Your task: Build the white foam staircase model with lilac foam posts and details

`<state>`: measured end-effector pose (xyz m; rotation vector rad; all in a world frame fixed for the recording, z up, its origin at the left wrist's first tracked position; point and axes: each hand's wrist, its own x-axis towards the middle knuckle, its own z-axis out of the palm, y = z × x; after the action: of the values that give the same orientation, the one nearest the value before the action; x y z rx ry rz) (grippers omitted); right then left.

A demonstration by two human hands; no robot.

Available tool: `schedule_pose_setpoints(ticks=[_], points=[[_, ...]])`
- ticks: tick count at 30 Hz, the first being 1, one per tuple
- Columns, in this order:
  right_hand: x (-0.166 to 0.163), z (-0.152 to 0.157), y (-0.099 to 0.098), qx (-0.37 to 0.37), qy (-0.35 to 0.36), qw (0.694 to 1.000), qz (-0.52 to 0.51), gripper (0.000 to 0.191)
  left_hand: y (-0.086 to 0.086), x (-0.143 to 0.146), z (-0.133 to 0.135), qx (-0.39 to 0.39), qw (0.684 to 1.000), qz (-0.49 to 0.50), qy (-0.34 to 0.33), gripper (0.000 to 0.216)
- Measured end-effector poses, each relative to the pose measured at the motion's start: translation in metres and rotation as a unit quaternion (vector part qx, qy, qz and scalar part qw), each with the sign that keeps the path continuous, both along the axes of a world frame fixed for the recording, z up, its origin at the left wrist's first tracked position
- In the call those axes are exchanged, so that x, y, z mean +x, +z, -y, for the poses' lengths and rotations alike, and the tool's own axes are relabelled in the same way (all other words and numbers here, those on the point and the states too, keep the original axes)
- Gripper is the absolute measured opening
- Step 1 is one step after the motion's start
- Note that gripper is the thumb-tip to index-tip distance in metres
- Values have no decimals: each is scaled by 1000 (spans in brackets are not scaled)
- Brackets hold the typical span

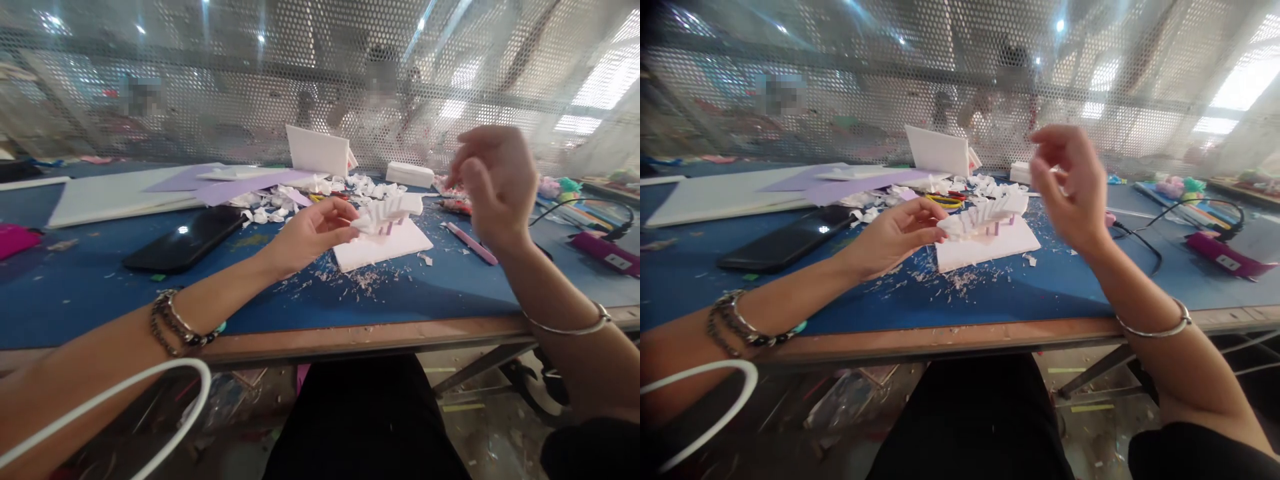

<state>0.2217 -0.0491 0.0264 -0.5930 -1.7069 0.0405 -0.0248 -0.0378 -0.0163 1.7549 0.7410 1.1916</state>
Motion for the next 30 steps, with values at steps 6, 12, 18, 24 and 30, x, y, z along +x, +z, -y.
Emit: schedule_pose_setpoints(ticks=[6,12,18,24,30], points=[[46,-18,18,40,-140,989,-29,17,-1,0,-2,-23,1000,15,-10,22],[34,-31,7,-15,-162,966,200,22,4,-5,-9,-80,987,132,33,8],[2,-49,-24,-71,-159,872,457,51,10,-16,-24,-116,969,205,76,5],[-12,-56,9,-116,-146,843,505,50,13,-21,-32,-89,968,213,96,4],[-74,-95,44,-155,-112,816,546,24,17,-29,-36,-87,963,224,121,9]])
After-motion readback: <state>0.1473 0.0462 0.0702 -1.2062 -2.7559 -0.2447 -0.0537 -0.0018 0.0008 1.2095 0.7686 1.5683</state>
